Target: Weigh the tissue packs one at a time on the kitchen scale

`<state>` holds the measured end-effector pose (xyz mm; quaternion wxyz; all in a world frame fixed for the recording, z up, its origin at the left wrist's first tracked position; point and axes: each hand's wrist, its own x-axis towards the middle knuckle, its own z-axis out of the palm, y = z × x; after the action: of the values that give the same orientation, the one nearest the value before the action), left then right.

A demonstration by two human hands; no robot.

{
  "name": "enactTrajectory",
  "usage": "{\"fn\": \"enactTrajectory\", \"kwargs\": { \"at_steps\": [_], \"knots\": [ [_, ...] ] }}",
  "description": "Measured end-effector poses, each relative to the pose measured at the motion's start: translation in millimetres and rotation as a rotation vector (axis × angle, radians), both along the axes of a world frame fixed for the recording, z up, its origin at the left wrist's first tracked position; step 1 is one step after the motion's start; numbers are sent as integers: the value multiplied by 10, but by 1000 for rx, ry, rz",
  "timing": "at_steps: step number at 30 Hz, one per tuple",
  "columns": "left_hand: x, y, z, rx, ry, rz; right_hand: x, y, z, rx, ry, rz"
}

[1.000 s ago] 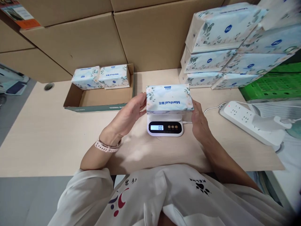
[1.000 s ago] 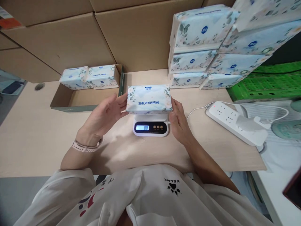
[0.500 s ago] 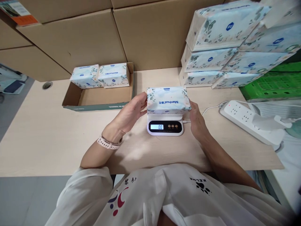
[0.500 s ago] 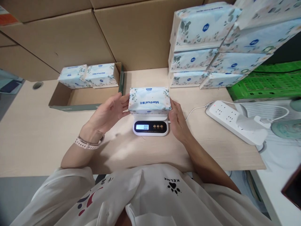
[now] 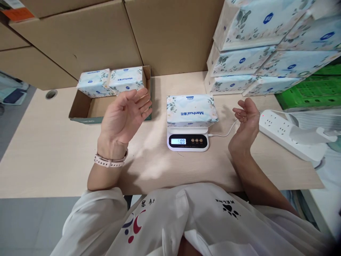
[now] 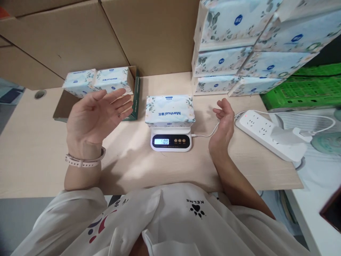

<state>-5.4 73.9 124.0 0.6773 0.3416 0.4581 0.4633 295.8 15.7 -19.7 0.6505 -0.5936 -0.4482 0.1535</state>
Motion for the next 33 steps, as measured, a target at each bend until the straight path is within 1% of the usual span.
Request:
{"fn": "enactTrajectory", "kwargs": {
  "at_steps": [6,16,24,33],
  "knots": [
    [4,4,-3,0,13,9,-29,21,30,-59,11,-4],
    [4,4,-46,0,9,-32,-14,11,-4,-6,50,-5],
    [14,-5,-67,-8,2,-24,-4,8,-2,-16,22,-9],
    [41,-15,-122,-18,11,-71,-14,2,15,-27,6,-11]
  ]
}}
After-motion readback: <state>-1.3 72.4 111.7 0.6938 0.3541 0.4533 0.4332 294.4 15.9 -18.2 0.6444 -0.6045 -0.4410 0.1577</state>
